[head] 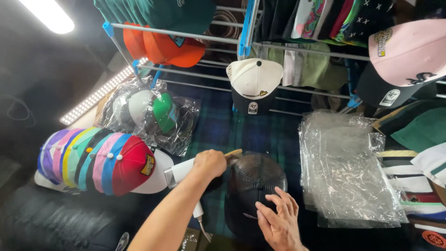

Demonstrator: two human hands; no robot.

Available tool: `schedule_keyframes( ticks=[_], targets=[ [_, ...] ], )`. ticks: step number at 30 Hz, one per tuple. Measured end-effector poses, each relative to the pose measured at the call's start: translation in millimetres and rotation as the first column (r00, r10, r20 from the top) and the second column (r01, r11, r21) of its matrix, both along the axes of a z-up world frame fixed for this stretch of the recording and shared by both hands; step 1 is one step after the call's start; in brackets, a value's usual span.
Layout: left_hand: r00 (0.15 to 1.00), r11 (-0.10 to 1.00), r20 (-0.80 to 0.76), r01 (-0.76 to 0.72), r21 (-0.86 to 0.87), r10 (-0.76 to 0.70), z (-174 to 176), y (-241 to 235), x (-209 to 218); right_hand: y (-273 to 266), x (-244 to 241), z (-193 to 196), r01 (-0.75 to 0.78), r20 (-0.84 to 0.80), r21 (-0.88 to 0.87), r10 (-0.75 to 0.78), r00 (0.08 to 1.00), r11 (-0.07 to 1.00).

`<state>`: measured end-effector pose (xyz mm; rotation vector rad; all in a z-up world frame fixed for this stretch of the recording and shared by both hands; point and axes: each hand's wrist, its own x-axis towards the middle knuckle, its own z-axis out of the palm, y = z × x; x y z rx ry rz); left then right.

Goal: The person uses a brush to clean the exterior and interior of a black cap. They then pick up a plastic bag and place it on the table.

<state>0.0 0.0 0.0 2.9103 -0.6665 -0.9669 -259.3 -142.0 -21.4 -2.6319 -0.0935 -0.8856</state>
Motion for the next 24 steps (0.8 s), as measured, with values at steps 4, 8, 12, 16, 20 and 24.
schedule_keyframes(
  ticks=[4,8,12,16,20,24],
  targets=[
    [0.984,0.951,0.168,-0.011,-0.310,0.067,63.8,-8.8,-26.0,0.3,3.8,2.2,-0.019,-0.010,-0.013,0.019,1.000,1.000],
    [0.964,0.936,-0.047,0.243,-0.256,-0.263,131.5,-41.6,-47.6,0.6,0.2,0.1,-0.019,-0.012,-0.018,0.019,1.000,1.000],
    [0.988,0.989,-0.058,0.136,-0.065,-0.140,72.5,-49.8,-6.1,3.1,0.4,-2.2,0.019,-0.068,0.048,-0.016,0.998,0.999],
    [0.995,0.988,-0.093,0.049,0.147,-0.036,25.1,-21.4,2.9,0.9,-9.2,-16.8,0.028,-0.141,0.173,-0.004,0.990,0.984],
    [0.959,0.920,0.282,0.097,-0.379,0.015,39.1,-2.4,-57.2,-11.3,-7.6,-41.7,0.148,-0.237,0.394,-0.055,0.970,0.907],
    [0.953,0.868,0.301,0.183,-0.461,-0.041,47.6,-5.6,-87.5,-23.9,16.3,-29.0,0.363,-0.428,0.627,-0.085,0.900,0.689]
  ],
)
